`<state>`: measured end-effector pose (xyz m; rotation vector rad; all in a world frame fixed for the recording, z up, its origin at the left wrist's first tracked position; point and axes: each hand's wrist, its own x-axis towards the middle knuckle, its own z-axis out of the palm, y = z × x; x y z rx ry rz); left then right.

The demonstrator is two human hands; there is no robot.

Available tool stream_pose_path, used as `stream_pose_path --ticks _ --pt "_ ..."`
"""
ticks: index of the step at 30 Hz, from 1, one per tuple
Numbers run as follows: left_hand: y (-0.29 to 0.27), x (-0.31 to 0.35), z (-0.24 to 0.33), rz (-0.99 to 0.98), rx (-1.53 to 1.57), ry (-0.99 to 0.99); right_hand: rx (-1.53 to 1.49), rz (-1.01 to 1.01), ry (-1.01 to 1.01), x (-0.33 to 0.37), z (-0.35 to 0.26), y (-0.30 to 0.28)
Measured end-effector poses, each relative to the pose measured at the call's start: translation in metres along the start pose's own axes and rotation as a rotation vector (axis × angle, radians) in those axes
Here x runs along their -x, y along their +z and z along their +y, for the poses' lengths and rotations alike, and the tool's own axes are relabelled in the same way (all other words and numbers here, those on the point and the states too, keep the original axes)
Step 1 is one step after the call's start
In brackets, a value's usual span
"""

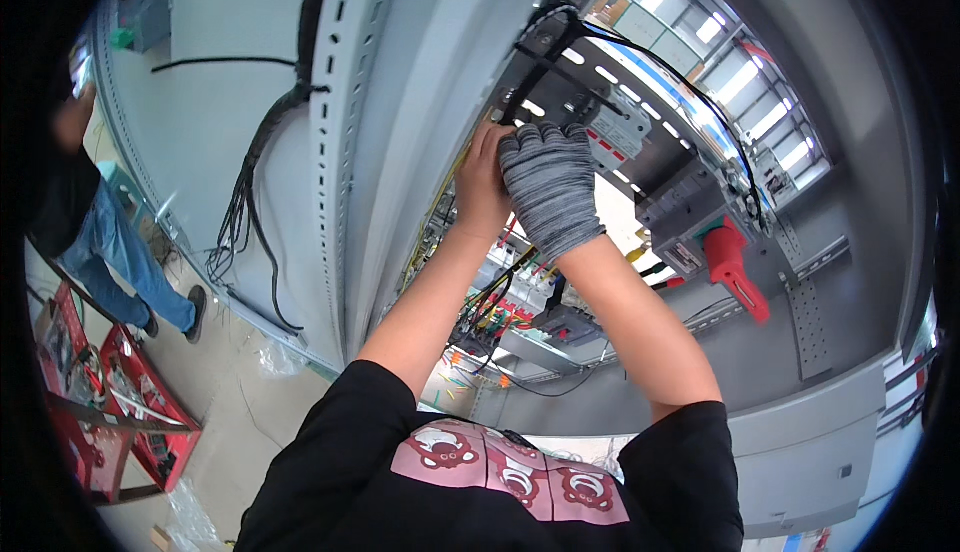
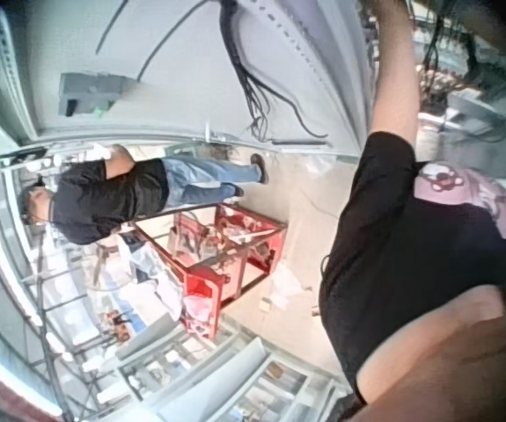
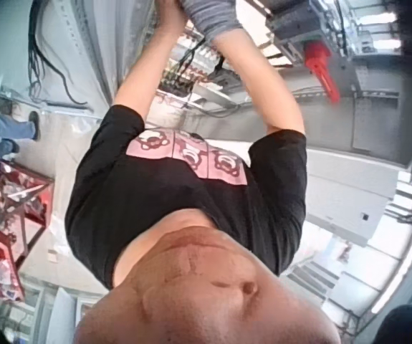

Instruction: The person routes and secures black cables inside an open electrical cabinet, using zip ties to fasten them to the interior frame. They retrieve additional zip ties from a nearby red tool cart and continue bundling and organizing the wires within the cabinet.

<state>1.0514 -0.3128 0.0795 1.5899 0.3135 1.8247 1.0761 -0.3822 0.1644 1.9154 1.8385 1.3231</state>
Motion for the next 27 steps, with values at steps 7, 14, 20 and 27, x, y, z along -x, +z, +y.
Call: stream_pose_path --ticks 7,14,20,27 --pt "-0.007 0.000 -0.002 -0.009 0.061 -0.030 -0.411 0.074 0.303 0.042 -0.015 -0.003" --pt "-0.014 -0.004 0.010 -0.090 0.619 -0.728 -1.008 0.276 1.049 0.114 -0.042 0.071" --pt "-0.020 -0.006 0.010 -0.207 0.518 -0.812 -2.274 0.258 1.052 0.084 -0.018 0.104" --pt "-0.023 -0.022 0.031 -0.317 0.361 -0.771 -1.909 0.226 1.129 0.069 0.010 0.086"
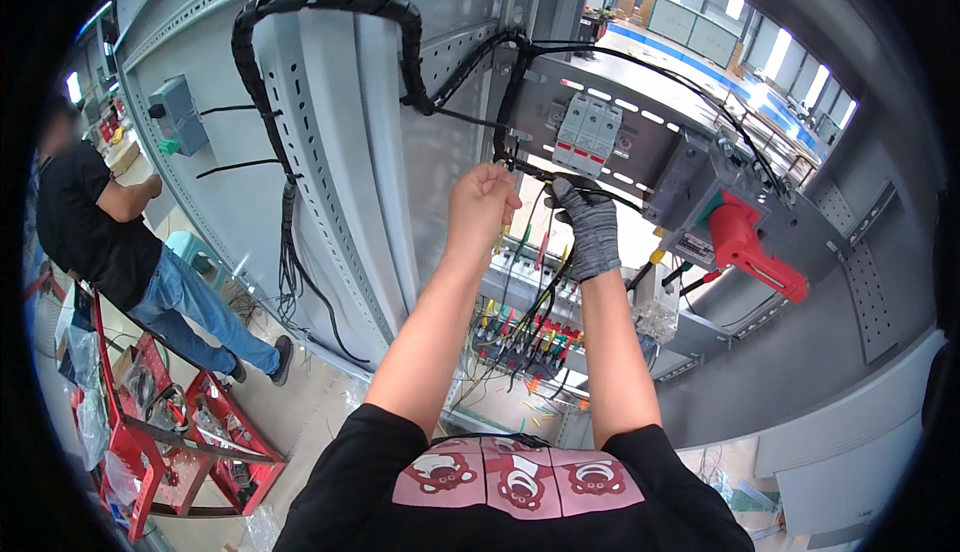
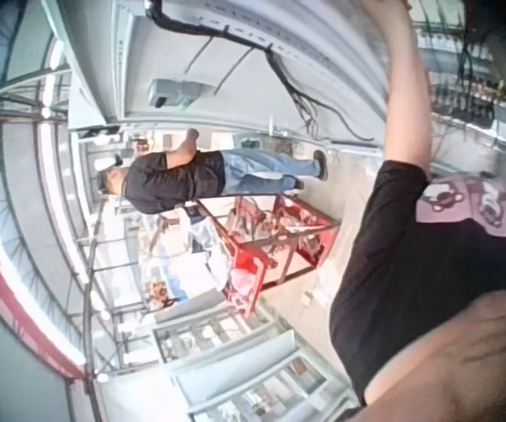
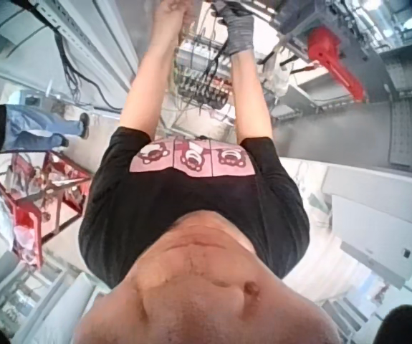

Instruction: The person routes and secures black cables inside an open electrical cabinet, using zip ties to fasten them to the interior frame. They retrieve additional zip ties from a nearby red tool cart and continue bundling and organizing the wires within the cabinet.

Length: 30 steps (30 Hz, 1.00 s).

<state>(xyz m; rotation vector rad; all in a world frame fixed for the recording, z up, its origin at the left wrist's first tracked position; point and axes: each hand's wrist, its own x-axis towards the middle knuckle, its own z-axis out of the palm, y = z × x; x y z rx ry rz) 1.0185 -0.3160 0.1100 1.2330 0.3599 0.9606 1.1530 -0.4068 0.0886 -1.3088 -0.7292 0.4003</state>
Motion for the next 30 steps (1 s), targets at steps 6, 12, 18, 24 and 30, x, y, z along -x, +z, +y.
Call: stream_pose_path --ticks 6,12,18,24,30 --pt "0.023 0.006 0.057 -0.060 -0.122 0.240 -0.023 0.091 -0.157 -0.002 -0.001 0.007" --pt "0.001 0.014 0.012 0.310 -0.558 0.608 -0.054 0.059 -0.136 -0.002 0.000 0.003" --pt "0.010 0.008 0.009 0.261 -0.781 0.591 -0.008 0.057 -0.115 -0.001 -0.001 0.001" --pt "-0.004 -0.003 0.003 0.164 -0.394 0.134 -0.103 0.030 -0.134 -0.004 0.003 0.002" --pt "0.000 -0.004 -0.006 0.077 0.027 -0.164 -0.039 0.049 -0.134 -0.009 0.008 -0.001"
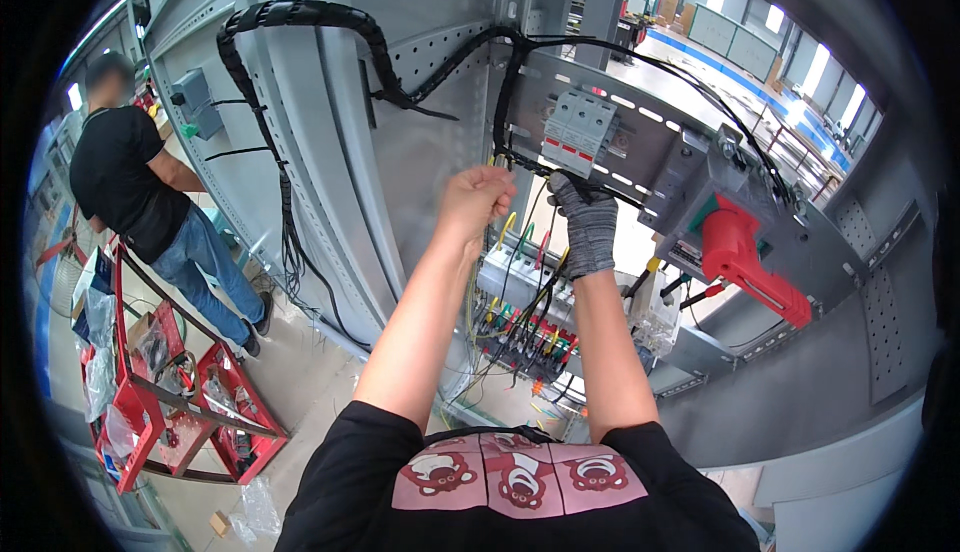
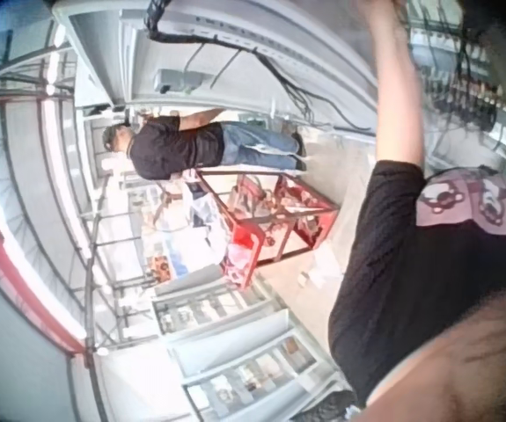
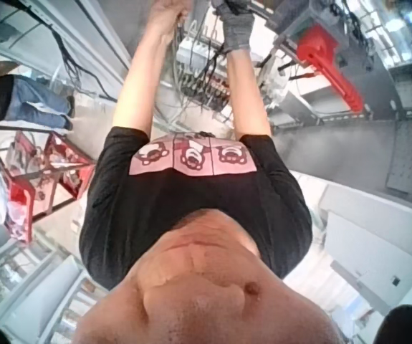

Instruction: The person routes and secures black cables inside an open electrical cabinet, using zip ties to fasten them to the interior frame. They retrieve additional zip ties from a nearby red tool cart and continue bundling and organizing the wires within the cabinet.

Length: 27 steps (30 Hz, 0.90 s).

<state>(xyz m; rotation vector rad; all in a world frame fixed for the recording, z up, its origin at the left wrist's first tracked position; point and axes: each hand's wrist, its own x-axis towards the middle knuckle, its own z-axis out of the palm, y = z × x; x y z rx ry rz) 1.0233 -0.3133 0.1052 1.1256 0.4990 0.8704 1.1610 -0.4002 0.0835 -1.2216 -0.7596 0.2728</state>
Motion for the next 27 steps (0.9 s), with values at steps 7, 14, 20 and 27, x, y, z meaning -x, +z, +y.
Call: stream_pose_path --ticks 7,14,20,27 --pt "0.013 -0.022 -0.030 0.148 -0.302 0.183 -0.076 0.015 -0.004 -0.002 0.001 0.002" --pt "0.005 -0.014 -0.010 -0.060 -0.245 0.131 -0.015 -0.003 -0.026 -0.009 0.007 -0.011" --pt "0.006 0.003 0.038 -0.248 0.066 0.089 -0.059 -0.003 0.020 -0.012 0.006 -0.003" --pt "0.016 -0.007 0.024 -0.069 -0.172 0.456 -0.088 -0.031 0.053 -0.013 0.008 -0.002"
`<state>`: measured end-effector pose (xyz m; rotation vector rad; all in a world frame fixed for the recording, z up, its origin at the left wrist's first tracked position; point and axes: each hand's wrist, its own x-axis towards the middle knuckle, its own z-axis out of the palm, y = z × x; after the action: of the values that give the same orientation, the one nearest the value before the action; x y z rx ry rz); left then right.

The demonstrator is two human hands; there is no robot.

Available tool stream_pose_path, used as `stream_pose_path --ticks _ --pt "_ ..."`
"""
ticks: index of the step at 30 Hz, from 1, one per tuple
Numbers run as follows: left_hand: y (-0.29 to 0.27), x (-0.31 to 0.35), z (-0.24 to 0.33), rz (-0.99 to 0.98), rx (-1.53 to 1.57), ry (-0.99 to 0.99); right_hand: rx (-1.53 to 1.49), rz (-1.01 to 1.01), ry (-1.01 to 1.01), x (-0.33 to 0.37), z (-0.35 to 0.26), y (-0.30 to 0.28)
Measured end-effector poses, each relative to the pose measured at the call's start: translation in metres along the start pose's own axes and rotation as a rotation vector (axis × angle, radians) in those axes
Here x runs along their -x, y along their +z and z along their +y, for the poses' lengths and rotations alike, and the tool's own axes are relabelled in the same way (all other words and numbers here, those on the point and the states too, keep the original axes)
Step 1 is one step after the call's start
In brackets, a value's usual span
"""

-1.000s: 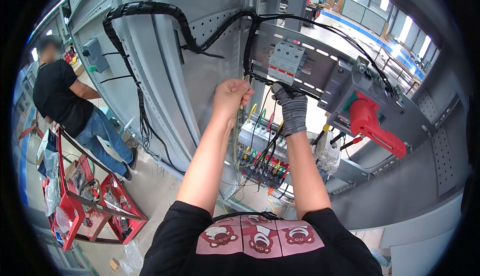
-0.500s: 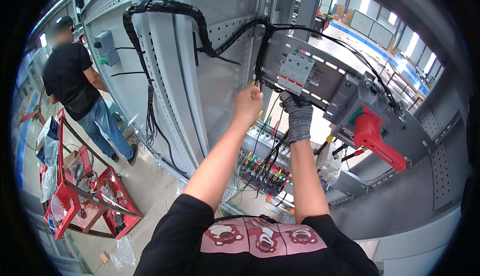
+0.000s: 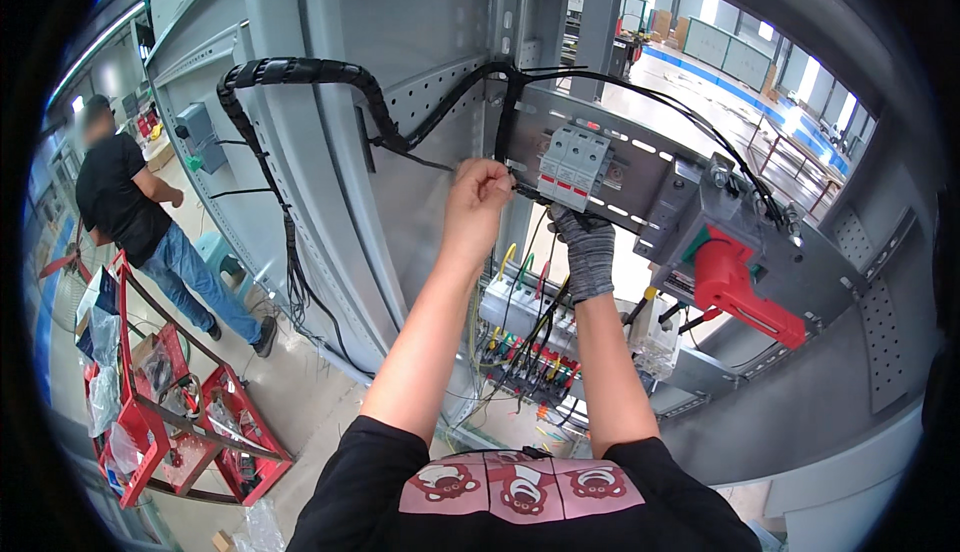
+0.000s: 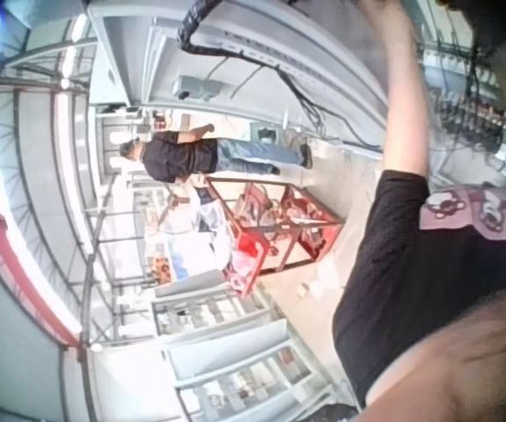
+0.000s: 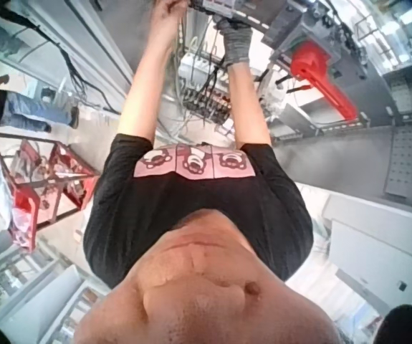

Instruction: The person routes and secures black cables inside an open electrical cabinet, using zip ties to fasten them to the interior frame. They retrieve additional zip ties from a nearby red tool cart and continue bundling and organizing the wires within the cabinet.

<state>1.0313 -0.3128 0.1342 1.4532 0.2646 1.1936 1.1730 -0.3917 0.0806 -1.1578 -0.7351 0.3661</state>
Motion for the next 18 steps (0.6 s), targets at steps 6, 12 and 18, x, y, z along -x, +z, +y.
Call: stream_pose_path --ticks 6,12,18 --pt "0.007 0.014 -0.010 -0.087 0.073 0.034 -0.046 -0.014 -0.032 -0.004 0.010 -0.007" --pt "-0.006 0.018 -0.062 -0.018 -0.250 0.255 -0.076 -0.005 -0.056 -0.001 0.007 0.000" --pt "0.010 0.010 -0.022 0.049 0.342 0.060 -0.025 0.003 -0.018 -0.003 0.004 -0.006"
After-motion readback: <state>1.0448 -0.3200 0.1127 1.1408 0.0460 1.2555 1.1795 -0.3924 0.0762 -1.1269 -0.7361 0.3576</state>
